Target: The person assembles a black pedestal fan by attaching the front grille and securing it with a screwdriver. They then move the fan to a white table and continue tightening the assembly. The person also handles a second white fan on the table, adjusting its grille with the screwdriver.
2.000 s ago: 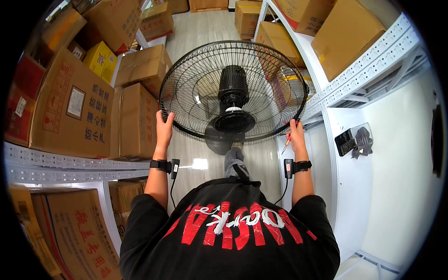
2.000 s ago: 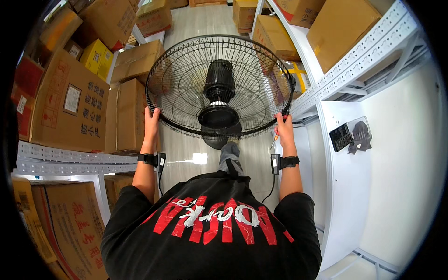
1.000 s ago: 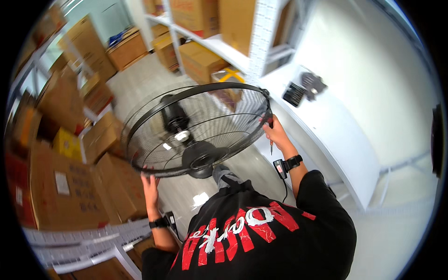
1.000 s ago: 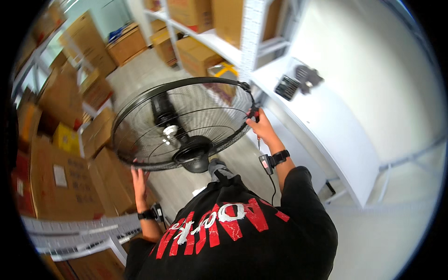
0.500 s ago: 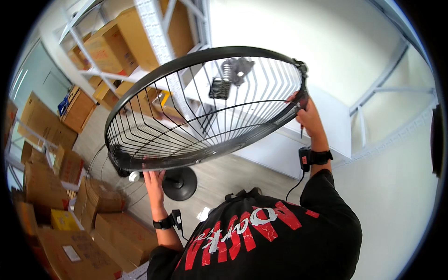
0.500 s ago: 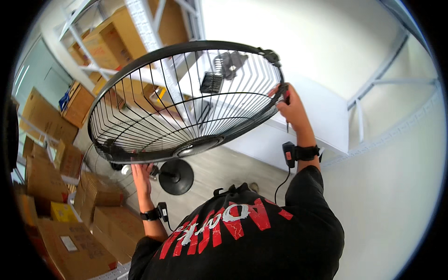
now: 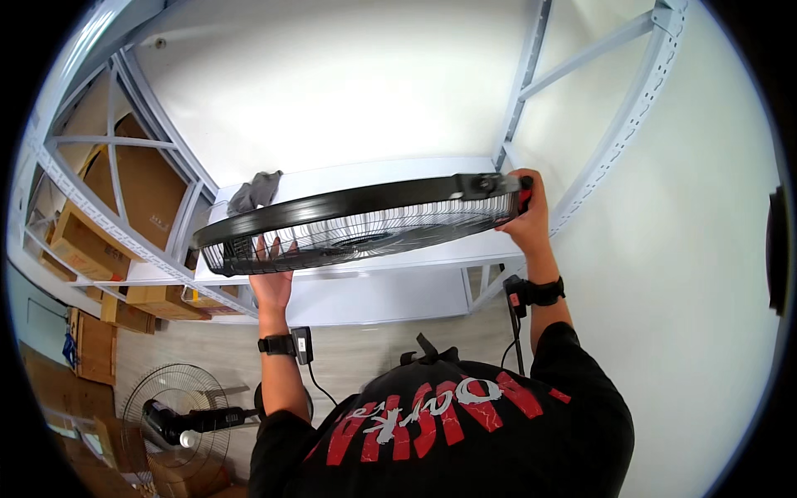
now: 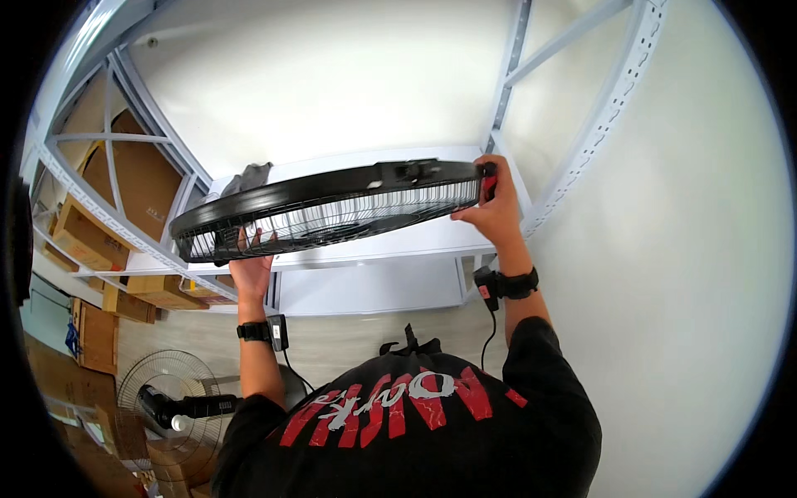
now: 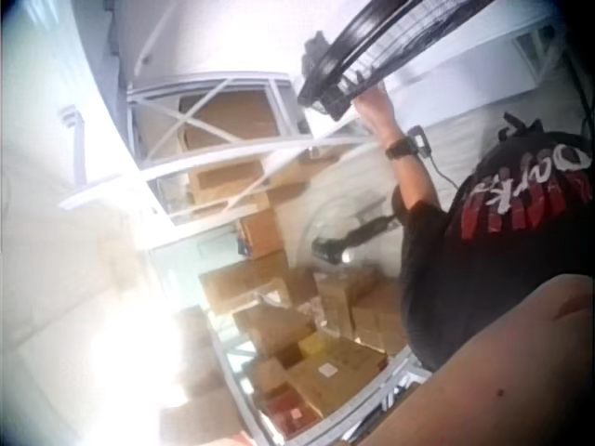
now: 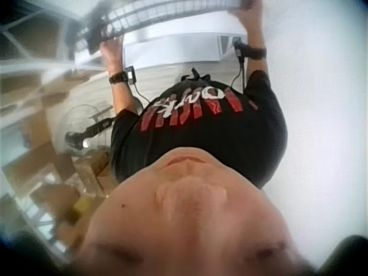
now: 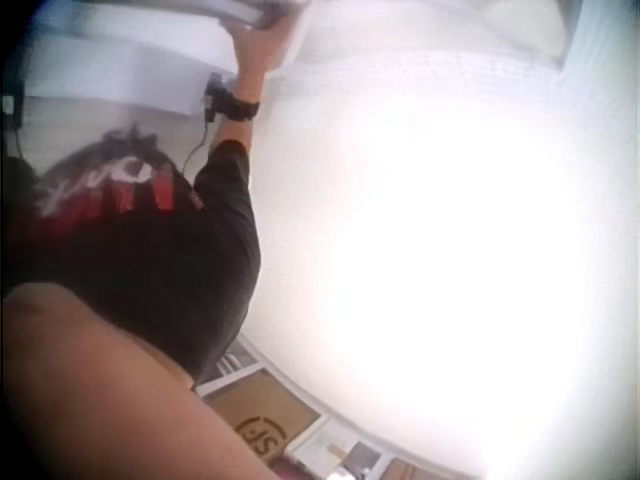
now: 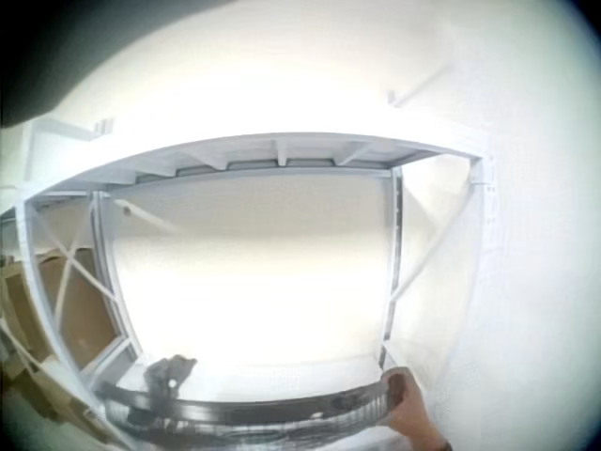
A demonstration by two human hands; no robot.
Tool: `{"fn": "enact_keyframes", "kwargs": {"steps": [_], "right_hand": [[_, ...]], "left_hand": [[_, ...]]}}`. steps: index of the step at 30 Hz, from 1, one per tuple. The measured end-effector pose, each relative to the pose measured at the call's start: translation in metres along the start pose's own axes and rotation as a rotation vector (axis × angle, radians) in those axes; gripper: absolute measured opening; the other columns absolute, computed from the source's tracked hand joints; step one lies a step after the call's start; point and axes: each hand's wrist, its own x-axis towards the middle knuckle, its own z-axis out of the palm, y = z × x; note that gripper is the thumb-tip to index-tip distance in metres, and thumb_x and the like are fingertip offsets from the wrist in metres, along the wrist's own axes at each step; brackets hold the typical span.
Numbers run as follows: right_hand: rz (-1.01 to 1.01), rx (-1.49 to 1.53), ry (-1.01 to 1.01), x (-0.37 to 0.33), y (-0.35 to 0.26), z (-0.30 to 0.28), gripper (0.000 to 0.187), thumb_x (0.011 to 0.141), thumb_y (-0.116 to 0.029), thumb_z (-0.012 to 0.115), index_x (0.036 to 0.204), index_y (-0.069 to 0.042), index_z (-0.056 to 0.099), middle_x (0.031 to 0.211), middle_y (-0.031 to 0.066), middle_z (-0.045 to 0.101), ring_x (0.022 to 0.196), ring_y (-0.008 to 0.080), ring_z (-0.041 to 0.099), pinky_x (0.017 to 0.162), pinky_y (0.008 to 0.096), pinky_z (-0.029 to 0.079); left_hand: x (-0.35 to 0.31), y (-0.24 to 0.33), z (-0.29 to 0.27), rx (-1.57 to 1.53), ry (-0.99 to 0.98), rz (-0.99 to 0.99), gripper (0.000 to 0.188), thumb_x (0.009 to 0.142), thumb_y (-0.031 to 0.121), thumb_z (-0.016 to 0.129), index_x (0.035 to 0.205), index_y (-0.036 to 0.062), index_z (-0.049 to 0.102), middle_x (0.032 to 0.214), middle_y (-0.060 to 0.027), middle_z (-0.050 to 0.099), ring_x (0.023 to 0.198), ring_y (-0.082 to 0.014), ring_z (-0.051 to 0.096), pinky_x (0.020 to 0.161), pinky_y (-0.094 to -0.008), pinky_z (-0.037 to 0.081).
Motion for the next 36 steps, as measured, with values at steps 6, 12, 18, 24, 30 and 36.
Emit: {"fn": "enact_keyframes", "kwargs": {"steps": [6, 12, 18, 24, 30, 36], "right_hand": [[0.115, -0.259, 0.052, -0.022, 0.025, -0.009, 0.083, 0.038, -0.023, 0.096, 0.105, -0.012, 0.049, 0.084, -0.004, 0.045, 0.062, 0.0056, 0.033, 0.053, 0.0201, 0.033], [-0.083, -0.456, 0.078, -0.041, 0.05, -0.004, 0.08, 0.039, -0.04, 0.095, 0.097, -0.007, 0.051, 0.092, 0.0027, 0.051, 0.058, 0.0102, 0.039, 0.049, 0.0221, 0.036], [-0.08, -0.559, -0.046, -0.072, 0.087, -0.006, 0.073, 0.043, -0.031, 0.095, 0.097, -0.007, 0.052, 0.101, 0.0052, 0.052, 0.061, 0.0123, 0.045, 0.049, 0.0251, 0.042], [0.24, -0.54, -0.334, -0.119, 0.141, -0.02, 0.06, 0.062, -0.013, 0.084, 0.107, -0.005, 0.046, 0.12, 0.01, 0.041, 0.077, 0.0178, 0.049, 0.062, 0.0297, 0.047], [0.336, -0.405, -0.443, -0.128, 0.186, -0.027, 0.059, 0.064, -0.002, 0.075, 0.113, -0.004, 0.043, 0.123, 0.0109, 0.04, 0.08, 0.0162, 0.049, 0.063, 0.0281, 0.046], [0.53, -0.287, 0.001, -0.128, 0.209, -0.026, 0.049, 0.072, -0.003, 0.072, 0.115, -0.004, 0.048, 0.117, 0.009, 0.044, 0.075, 0.0145, 0.047, 0.066, 0.0268, 0.045]], "left_hand": [[0.056, -0.041, -0.028, -0.158, -0.157, -0.062, 0.034, 0.097, 0.04, 0.045, 0.109, 0.0132, 0.06, 0.119, -0.0034, 0.059, 0.111, -0.0278, 0.054, 0.1, -0.0536, 0.045], [0.039, -0.06, 0.02, -0.077, 0.054, -0.255, 0.081, 0.092, 0.061, 0.043, 0.14, -0.0013, 0.025, 0.14, -0.0308, 0.034, 0.122, -0.0474, 0.046, 0.102, -0.0552, 0.043], [0.011, -0.052, 0.024, 0.09, 0.059, -0.364, 0.077, 0.091, 0.063, 0.044, 0.126, -0.0039, 0.032, 0.129, -0.0344, 0.044, 0.114, -0.0507, 0.052, 0.096, -0.0524, 0.049], [0.0, -0.076, -0.039, 0.607, 0.148, -0.505, 0.044, 0.094, 0.026, 0.057, 0.124, 0.0009, 0.037, 0.111, -0.0234, 0.056, 0.101, -0.0355, 0.063, 0.084, -0.0431, 0.057], [0.009, -0.12, -0.063, 0.808, 0.365, -0.407, 0.052, 0.085, -0.004, 0.049, 0.133, 0.0, 0.031, 0.106, -0.024, 0.054, 0.088, -0.0324, 0.067, 0.067, -0.0369, 0.061], [0.011, -0.127, -0.049, 0.973, 0.375, -0.287, 0.052, 0.084, 0.002, 0.051, 0.133, -0.006, 0.036, 0.096, -0.0199, 0.058, 0.08, -0.0253, 0.067, 0.059, -0.0335, 0.059]]}}
